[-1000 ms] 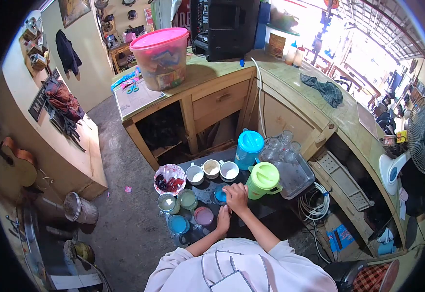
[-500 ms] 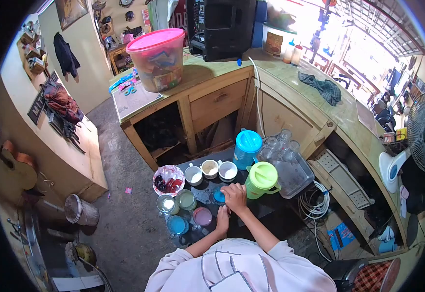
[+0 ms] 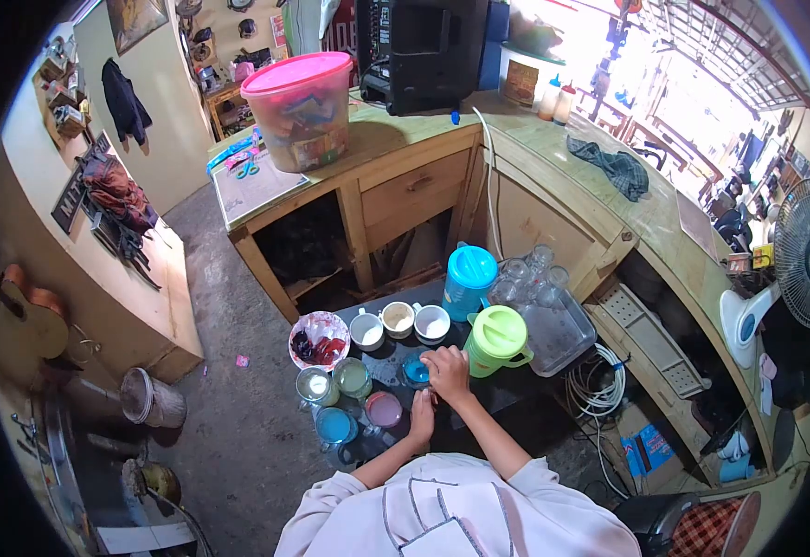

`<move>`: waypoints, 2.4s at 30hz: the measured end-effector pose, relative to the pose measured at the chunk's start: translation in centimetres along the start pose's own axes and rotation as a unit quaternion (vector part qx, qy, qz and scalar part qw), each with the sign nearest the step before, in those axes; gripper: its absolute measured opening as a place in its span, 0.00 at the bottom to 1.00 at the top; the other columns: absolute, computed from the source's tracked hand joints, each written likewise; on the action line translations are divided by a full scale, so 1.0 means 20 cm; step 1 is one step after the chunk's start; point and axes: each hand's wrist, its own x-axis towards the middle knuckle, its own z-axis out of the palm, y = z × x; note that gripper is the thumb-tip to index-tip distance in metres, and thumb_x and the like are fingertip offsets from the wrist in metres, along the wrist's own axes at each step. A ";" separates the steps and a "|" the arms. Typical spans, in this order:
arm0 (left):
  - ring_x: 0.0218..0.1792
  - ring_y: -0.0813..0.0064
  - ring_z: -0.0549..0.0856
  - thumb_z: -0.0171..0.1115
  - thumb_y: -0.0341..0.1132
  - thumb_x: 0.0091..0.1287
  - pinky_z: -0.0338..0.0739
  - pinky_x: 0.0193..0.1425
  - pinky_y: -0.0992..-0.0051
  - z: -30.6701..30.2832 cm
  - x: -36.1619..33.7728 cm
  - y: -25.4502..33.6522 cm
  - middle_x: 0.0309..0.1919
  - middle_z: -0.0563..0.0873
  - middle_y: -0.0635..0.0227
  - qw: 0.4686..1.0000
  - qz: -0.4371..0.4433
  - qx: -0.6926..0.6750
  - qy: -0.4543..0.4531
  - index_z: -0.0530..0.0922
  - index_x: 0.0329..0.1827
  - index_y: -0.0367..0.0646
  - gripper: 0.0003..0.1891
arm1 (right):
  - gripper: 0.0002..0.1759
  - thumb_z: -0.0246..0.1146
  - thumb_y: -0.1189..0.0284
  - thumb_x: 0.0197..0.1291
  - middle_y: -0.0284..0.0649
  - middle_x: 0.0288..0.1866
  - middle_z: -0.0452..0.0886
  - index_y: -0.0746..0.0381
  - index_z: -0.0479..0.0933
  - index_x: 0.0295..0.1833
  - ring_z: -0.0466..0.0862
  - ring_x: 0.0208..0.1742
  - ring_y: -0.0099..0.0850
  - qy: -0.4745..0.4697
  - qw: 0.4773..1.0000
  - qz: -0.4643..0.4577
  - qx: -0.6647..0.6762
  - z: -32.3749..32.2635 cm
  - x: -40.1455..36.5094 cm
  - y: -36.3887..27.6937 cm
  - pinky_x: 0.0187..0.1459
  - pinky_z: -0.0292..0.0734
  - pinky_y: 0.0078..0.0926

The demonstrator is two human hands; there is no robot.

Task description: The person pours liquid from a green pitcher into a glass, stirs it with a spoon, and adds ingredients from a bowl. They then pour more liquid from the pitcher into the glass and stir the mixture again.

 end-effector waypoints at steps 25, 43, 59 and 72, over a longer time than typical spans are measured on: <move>0.27 0.70 0.68 0.31 0.46 0.73 0.64 0.34 0.71 0.00 -0.01 0.00 0.25 0.67 0.64 1.000 0.006 0.023 -0.010 0.66 0.28 0.39 0.22 | 0.04 0.61 0.67 0.51 0.32 0.25 0.75 0.53 0.81 0.29 0.73 0.32 0.33 -0.016 0.999 0.021 0.031 0.01 -0.01 -0.03 0.35 0.62 0.33; 0.27 0.69 0.69 0.32 0.46 0.73 0.64 0.35 0.69 0.00 0.00 -0.03 0.25 0.67 0.62 1.000 -0.024 0.012 -0.008 0.66 0.29 0.39 0.22 | 0.02 0.61 0.69 0.50 0.29 0.26 0.75 0.52 0.79 0.29 0.72 0.32 0.30 0.031 1.000 0.003 0.000 0.04 -0.02 -0.02 0.37 0.59 0.32; 0.32 0.63 0.71 0.30 0.44 0.73 0.65 0.39 0.67 -0.02 0.00 0.01 0.29 0.69 0.59 0.998 0.007 0.049 -0.027 0.68 0.30 0.38 0.22 | 0.04 0.62 0.67 0.49 0.31 0.25 0.75 0.53 0.80 0.29 0.73 0.33 0.32 0.011 0.999 0.031 0.043 0.05 0.00 -0.03 0.36 0.61 0.34; 0.30 0.60 0.72 0.31 0.42 0.72 0.65 0.37 0.65 -0.05 0.01 -0.01 0.26 0.70 0.56 0.993 0.049 0.099 -0.031 0.69 0.27 0.38 0.22 | 0.02 0.63 0.69 0.48 0.31 0.24 0.75 0.53 0.80 0.27 0.73 0.31 0.32 0.041 0.999 0.022 0.009 0.02 0.00 -0.04 0.35 0.61 0.32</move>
